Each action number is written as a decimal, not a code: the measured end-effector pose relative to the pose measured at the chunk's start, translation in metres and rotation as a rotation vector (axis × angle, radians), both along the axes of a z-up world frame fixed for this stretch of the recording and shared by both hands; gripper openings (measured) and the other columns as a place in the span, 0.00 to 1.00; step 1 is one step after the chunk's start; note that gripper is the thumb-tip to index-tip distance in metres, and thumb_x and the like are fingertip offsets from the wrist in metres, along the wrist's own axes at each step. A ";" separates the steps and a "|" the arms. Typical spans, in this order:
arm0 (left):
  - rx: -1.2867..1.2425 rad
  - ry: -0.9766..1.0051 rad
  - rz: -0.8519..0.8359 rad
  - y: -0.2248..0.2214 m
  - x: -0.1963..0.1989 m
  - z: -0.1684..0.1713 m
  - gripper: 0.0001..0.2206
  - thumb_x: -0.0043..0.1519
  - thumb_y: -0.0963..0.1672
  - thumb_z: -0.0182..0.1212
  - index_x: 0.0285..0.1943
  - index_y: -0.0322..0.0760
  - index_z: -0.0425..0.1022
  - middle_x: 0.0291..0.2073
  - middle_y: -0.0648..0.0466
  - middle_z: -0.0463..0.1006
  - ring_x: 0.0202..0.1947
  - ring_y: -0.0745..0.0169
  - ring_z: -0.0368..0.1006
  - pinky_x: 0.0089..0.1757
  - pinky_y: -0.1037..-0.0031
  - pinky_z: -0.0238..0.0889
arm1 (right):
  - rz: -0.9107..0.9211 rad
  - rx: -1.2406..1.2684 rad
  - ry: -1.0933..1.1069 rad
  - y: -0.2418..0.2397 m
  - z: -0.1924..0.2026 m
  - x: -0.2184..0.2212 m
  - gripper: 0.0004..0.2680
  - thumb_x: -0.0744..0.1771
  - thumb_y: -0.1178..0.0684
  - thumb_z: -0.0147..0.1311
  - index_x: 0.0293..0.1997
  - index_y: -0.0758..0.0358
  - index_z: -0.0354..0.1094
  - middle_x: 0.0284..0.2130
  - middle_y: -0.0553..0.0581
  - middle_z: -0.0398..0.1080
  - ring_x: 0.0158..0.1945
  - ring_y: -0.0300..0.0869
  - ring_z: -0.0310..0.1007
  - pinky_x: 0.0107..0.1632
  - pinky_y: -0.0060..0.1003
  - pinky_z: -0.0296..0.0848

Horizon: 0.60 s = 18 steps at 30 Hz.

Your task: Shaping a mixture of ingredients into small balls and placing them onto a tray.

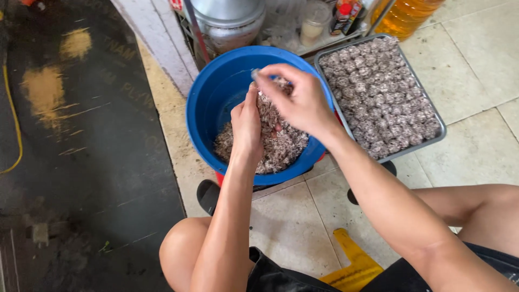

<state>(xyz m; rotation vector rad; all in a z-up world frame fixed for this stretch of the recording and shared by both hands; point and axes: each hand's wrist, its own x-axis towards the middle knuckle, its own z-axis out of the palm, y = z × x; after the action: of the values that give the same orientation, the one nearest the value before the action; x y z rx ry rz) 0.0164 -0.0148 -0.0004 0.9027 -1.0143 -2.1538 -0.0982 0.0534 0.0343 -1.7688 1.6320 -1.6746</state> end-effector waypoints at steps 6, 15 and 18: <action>0.017 -0.052 0.055 0.000 0.004 0.007 0.23 0.68 0.55 0.51 0.39 0.29 0.77 0.22 0.50 0.77 0.14 0.61 0.71 0.16 0.71 0.60 | -0.047 0.278 -1.261 0.005 -0.002 -0.021 0.11 0.67 0.44 0.58 0.36 0.61 0.75 0.27 0.48 0.75 0.25 0.32 0.67 0.24 0.26 0.60; -0.027 0.042 0.104 -0.008 0.011 0.009 0.24 0.68 0.54 0.49 0.43 0.28 0.80 0.25 0.52 0.78 0.16 0.63 0.70 0.18 0.73 0.59 | -0.207 0.278 -1.717 0.008 0.016 0.008 0.06 0.68 0.52 0.52 0.34 0.61 0.64 0.29 0.55 0.72 0.28 0.30 0.70 0.30 0.16 0.69; -0.018 0.034 0.109 -0.007 0.012 0.015 0.24 0.68 0.54 0.50 0.43 0.27 0.80 0.25 0.53 0.78 0.16 0.63 0.70 0.18 0.73 0.59 | 0.071 0.216 -1.681 0.010 -0.090 -0.040 0.13 0.70 0.40 0.60 0.33 0.55 0.64 0.26 0.48 0.66 0.24 0.28 0.59 0.23 0.18 0.56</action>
<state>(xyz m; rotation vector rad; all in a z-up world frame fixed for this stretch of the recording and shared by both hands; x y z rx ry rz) 0.0283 -0.0219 0.0146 0.8892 -0.9447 -2.0598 -0.1383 0.0638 -0.0554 0.0424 0.7642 -1.8078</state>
